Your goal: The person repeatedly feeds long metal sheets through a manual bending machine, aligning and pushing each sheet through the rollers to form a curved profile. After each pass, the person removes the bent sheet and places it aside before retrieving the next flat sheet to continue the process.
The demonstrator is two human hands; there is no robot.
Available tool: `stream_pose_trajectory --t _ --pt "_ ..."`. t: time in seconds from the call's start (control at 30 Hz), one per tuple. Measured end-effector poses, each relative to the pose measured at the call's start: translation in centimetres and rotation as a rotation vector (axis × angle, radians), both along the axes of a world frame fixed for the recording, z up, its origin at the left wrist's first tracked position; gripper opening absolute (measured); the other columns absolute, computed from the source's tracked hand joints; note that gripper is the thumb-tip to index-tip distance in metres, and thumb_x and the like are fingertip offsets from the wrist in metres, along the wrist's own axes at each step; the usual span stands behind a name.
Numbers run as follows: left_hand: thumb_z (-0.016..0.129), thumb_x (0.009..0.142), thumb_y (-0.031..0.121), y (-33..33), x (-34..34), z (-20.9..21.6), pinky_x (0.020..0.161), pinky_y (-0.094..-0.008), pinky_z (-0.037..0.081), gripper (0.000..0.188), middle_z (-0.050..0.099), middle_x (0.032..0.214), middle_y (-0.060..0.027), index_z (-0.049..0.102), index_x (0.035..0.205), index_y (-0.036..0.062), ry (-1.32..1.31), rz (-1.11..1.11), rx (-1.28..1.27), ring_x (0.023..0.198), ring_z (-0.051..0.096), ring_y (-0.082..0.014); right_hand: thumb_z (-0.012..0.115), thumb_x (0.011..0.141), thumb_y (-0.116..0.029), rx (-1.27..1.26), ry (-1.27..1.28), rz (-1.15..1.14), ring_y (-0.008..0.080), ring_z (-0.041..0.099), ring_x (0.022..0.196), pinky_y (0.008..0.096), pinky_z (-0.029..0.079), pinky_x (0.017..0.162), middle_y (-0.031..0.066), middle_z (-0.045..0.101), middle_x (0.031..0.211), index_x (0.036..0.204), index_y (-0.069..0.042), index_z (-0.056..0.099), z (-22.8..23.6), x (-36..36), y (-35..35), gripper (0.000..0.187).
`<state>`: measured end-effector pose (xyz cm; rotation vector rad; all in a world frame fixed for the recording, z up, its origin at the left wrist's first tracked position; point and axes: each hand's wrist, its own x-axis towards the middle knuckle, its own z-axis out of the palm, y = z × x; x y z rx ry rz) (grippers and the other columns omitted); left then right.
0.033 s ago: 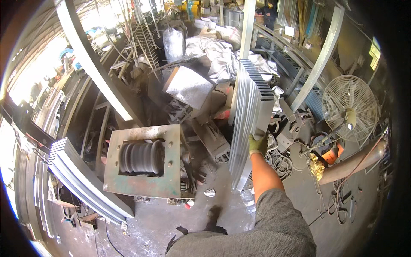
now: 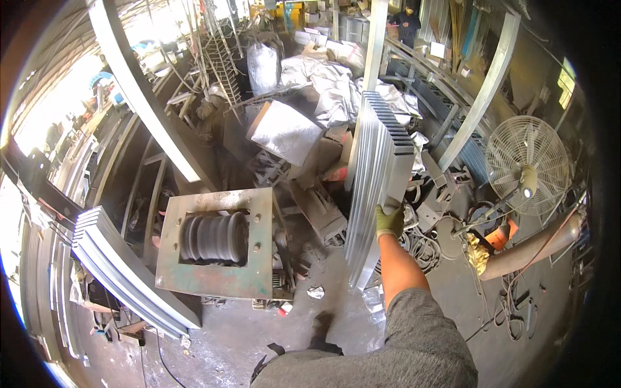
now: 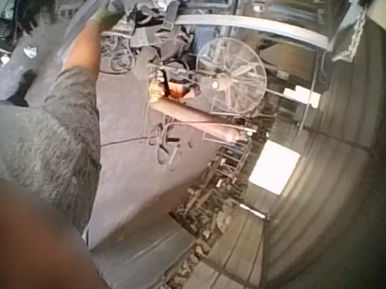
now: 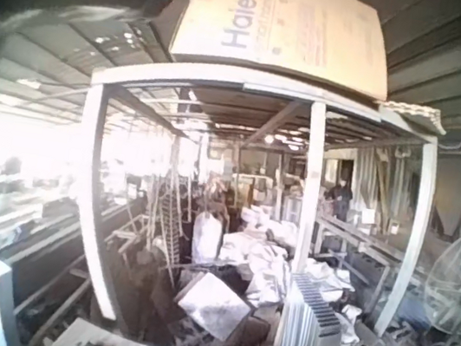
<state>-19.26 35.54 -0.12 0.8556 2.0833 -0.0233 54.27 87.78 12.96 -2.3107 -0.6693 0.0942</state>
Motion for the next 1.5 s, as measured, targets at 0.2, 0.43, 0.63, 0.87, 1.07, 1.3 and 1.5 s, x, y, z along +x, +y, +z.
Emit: stream_pose_trajectory --t 0.2,0.43,0.63,0.87,1.07,1.3,1.5 --pt "0.078 0.091 0.036 -0.1 1.4 -4.6 0.108 -0.0437 0.056 0.064 0.074 0.136 -0.0242 0.068 0.139 -0.0064 -0.107 0.230 0.189 0.129 0.070 -0.0334 0.090 0.078 -0.044 0.222 -0.050 0.208 0.0404 0.068 0.125 0.0491 0.054 0.107 0.0196 0.071 0.135 0.140 -0.008 0.063 1.4 -1.2 -7.2 0.077" --pt "0.080 0.089 0.048 1.1 5.9 -2.3 0.108 -0.0455 0.055 0.078 0.071 0.141 -0.0249 0.062 0.146 -0.0024 -0.220 0.057 0.376 0.130 0.069 -0.0364 0.091 0.080 -0.039 0.205 -0.013 0.477 0.0276 0.074 0.105 0.0397 0.057 0.094 0.0099 0.077 0.114 0.132 -0.006 0.068 10.1 -4.9 -17.9 0.065" --pt "0.088 0.080 0.054 2.5 5.0 2.7 0.121 -0.0527 0.043 0.098 0.056 0.157 -0.0239 0.053 0.154 0.0011 -0.007 -0.336 0.663 0.149 0.049 -0.0437 0.087 0.092 -0.031 0.525 0.445 0.782 0.0162 0.068 0.100 0.0330 0.054 0.090 0.0021 0.075 0.108 0.124 -0.001 0.070 16.7 -14.2 -22.0 0.046" --pt "0.091 0.075 0.058 -3.8 -2.1 5.3 0.129 -0.0535 0.034 0.115 0.048 0.166 -0.0200 0.043 0.161 -0.0008 0.245 -0.429 0.698 0.158 0.038 -0.0398 0.078 0.096 -0.048 0.320 0.915 0.811 0.0175 0.073 0.096 0.0372 0.059 0.084 0.0036 0.076 0.106 0.124 -0.010 0.074 16.8 -28.4 -23.9 0.047" --pt "0.087 0.081 0.023 -14.0 -8.6 7.7 0.087 -0.0506 0.059 0.050 0.078 0.112 -0.0133 0.072 0.128 0.0149 0.308 -0.241 0.861 0.101 0.074 -0.0378 0.077 0.097 -0.050 0.210 1.321 0.868 0.0221 0.068 0.109 0.0421 0.057 0.091 0.0038 0.068 0.124 0.140 -0.019 0.064 12.8 -38.1 -22.5 0.054" --pt "0.084 0.082 0.024 -14.8 -2.1 16.3 0.076 -0.0516 0.059 0.033 0.079 0.100 -0.0111 0.075 0.113 0.0179 0.373 -0.165 0.846 0.089 0.075 -0.0388 0.078 0.096 -0.062 -0.045 1.370 1.035 0.0202 0.068 0.113 0.0423 0.060 0.091 0.0002 0.070 0.132 0.144 -0.019 0.063 3.0 -50.5 -26.0 0.066" --pt "0.082 0.087 0.034 -15.5 1.0 19.6 0.092 -0.0530 0.058 0.054 0.076 0.121 -0.0160 0.068 0.136 0.0145 0.245 -0.064 0.460 0.107 0.073 -0.0399 0.069 0.100 -0.067 -0.044 1.134 0.911 0.0151 0.067 0.112 0.0335 0.054 0.098 0.0046 0.074 0.133 0.139 -0.006 0.073 -2.1 -55.1 -25.1 0.072"
